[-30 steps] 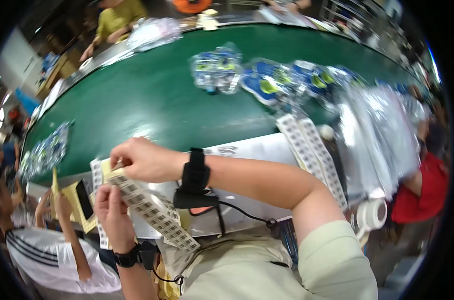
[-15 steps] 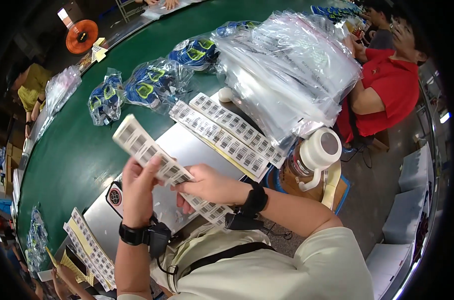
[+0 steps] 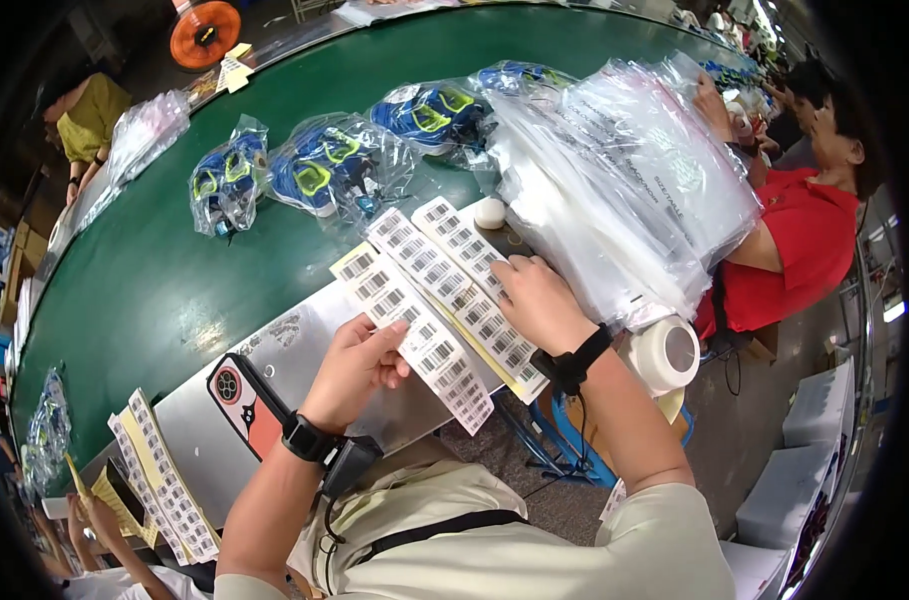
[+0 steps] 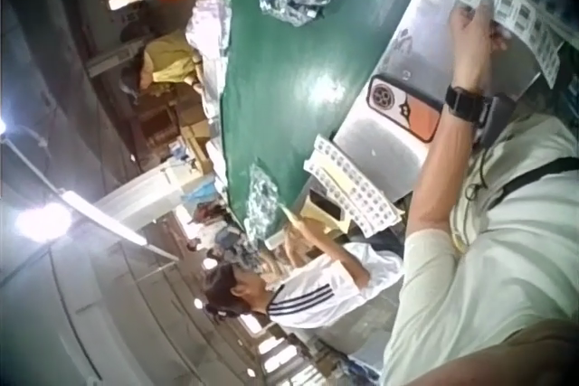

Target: Apply labels to bagged shoes on an assembly line.

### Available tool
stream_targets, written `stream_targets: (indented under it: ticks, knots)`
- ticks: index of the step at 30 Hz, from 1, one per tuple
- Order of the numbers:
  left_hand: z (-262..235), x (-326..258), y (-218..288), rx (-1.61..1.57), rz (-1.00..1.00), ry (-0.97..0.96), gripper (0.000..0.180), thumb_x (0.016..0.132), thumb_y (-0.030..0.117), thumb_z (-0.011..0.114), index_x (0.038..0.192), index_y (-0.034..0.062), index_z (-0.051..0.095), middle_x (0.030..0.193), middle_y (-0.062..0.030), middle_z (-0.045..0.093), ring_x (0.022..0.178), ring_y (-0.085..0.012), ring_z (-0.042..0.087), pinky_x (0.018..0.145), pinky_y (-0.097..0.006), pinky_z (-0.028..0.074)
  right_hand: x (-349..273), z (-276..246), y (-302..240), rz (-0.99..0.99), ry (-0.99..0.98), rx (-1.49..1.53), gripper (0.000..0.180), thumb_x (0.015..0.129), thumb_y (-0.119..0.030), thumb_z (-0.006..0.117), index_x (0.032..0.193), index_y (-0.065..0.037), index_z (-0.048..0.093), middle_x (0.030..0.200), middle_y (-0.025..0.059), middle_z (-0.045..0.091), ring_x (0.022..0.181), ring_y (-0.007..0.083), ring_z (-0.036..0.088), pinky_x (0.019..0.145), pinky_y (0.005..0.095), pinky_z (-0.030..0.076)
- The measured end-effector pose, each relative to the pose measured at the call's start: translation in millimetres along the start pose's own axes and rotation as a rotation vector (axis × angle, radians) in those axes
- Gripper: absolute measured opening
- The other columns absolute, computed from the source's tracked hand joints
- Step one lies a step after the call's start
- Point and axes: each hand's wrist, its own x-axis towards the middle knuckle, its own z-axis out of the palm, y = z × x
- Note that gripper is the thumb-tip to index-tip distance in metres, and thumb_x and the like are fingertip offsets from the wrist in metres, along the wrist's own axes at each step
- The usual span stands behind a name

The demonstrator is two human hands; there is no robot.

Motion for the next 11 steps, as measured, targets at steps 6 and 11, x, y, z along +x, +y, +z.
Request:
stream_targets:
  ticks: [6, 11]
  knots:
    - [2, 36, -2, -0.098, -0.112, -0.148, 0.018, 0.094, 0.017, 0.059, 0.105, 0.0023, 0.055, 0.087, -0.0025, 0.062, 0.065, -0.0075, 0.06, 0.051, -0.019, 0.048, 13, 8, 10, 0.026, -0.007, -0.068, 0.024, 0.077, -0.005, 0.058, 0.1, 0.001, 0.056, 0.094, 0.0222, 0.059, 0.093, 0.0394, 0.058, 0.081, 0.0454, 0.05]
    - [-3, 48, -5, -0.085, -0.136, -0.148, 0.023, 0.093, 0.017, 0.061, 0.108, 0.0002, 0.055, 0.09, -0.0043, 0.064, 0.066, -0.0093, 0.062, 0.052, -0.02, 0.049, 9, 5, -6, 0.042, -0.131, -0.114, 0.037, 0.079, -0.011, 0.062, 0.114, 0.0, 0.057, 0.127, 0.024, 0.052, 0.11, 0.0421, 0.054, 0.089, 0.0443, 0.049]
